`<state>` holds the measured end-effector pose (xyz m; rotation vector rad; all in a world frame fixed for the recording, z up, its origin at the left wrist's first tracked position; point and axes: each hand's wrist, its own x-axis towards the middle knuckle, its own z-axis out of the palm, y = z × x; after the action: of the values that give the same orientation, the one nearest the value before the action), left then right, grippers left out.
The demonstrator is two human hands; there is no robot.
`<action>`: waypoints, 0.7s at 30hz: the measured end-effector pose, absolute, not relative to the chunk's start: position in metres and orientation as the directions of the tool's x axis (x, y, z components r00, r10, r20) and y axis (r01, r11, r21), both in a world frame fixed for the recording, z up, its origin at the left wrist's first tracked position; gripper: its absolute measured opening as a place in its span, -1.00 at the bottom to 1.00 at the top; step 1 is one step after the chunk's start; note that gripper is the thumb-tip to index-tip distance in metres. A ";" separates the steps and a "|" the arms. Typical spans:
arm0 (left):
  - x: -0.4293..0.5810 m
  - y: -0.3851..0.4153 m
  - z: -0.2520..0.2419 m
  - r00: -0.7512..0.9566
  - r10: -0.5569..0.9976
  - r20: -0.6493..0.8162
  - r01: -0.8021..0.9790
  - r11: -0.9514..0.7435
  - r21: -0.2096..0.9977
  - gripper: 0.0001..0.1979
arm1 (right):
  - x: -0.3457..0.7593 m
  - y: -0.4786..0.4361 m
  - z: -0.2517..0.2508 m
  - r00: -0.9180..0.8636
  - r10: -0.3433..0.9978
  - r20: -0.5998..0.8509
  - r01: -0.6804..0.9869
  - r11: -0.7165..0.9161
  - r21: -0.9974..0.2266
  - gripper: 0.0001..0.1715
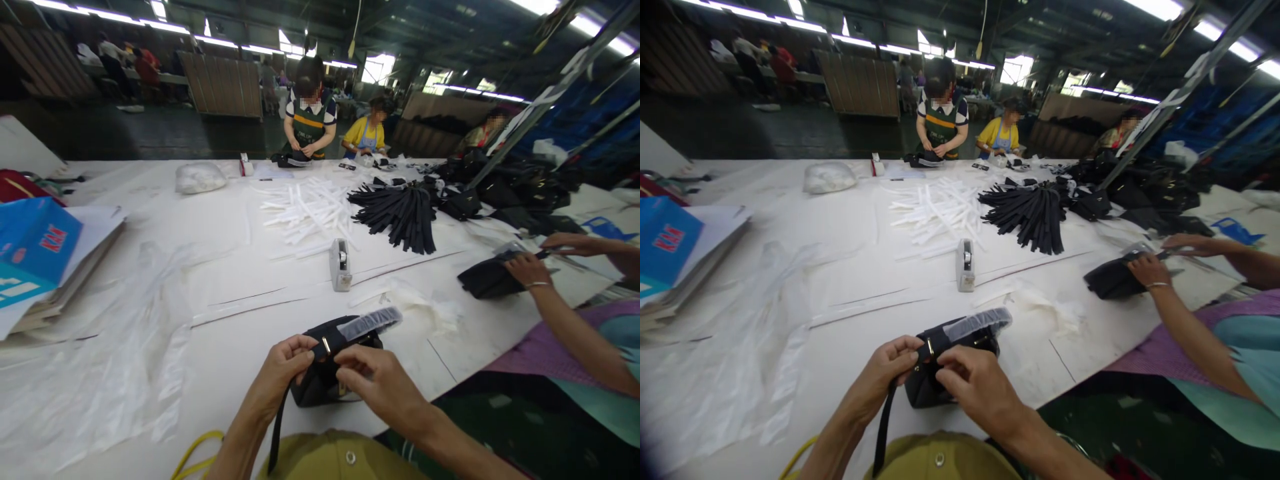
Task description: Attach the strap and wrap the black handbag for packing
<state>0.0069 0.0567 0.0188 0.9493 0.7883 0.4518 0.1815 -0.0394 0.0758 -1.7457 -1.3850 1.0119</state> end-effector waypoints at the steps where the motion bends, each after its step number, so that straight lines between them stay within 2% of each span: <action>1: 0.007 0.056 0.020 0.635 0.662 -0.399 -0.006 0.520 0.854 -0.60 | 0.184 -0.039 0.085 0.130 0.991 -0.042 0.544 -0.106 -0.832 -0.85; 3: 0.009 0.055 0.023 0.627 0.663 -0.408 0.014 0.514 0.858 -0.61 | 0.191 -0.033 0.101 0.045 0.986 0.159 0.717 0.079 -0.692 -0.80; 4: 0.011 0.054 0.025 0.628 0.662 -0.409 0.026 0.508 0.861 -0.61 | 0.195 -0.029 0.106 -0.032 0.981 0.193 0.778 0.145 -0.611 -0.72; 5: 0.014 0.053 0.027 0.628 0.664 -0.406 0.035 0.497 0.867 -0.61 | 0.198 -0.025 0.109 -0.111 0.979 0.169 0.820 0.187 -0.542 -0.62; 7: 0.019 0.051 0.028 0.629 0.672 -0.390 0.045 0.469 0.882 -0.63 | 0.205 -0.016 0.111 -0.216 0.976 0.011 0.867 0.197 -0.457 -0.48; 9: 0.023 0.049 0.027 0.631 0.677 -0.379 0.044 0.456 0.889 -0.63 | 0.209 -0.010 0.109 -0.213 0.965 -0.153 0.893 0.129 -0.432 -0.51; 12: 0.027 0.045 0.023 0.636 0.671 -0.381 0.014 0.484 0.875 -0.63 | 0.212 -0.007 0.106 -0.125 0.943 -0.308 0.889 -0.031 -0.456 -0.57; 14: 0.030 0.044 0.023 0.634 0.671 -0.384 -0.004 0.500 0.866 -0.64 | 0.212 -0.007 0.105 -0.104 0.927 -0.360 0.847 -0.107 -0.521 -0.58; 18: 0.038 0.044 0.029 0.639 0.663 -0.390 -0.005 0.510 0.860 -0.66 | 0.215 -0.007 0.101 -0.091 0.914 -0.395 0.705 -0.221 -0.674 -0.65; 21: 0.042 0.045 0.031 0.654 0.650 -0.387 -0.016 0.523 0.852 -0.69 | 0.220 -0.007 0.096 -0.082 0.909 -0.409 0.644 -0.265 -0.717 -0.68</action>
<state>0.0422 0.0453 0.0314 0.9484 0.7729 0.4501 0.2199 -0.0073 0.0957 -1.8992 -1.6888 1.2710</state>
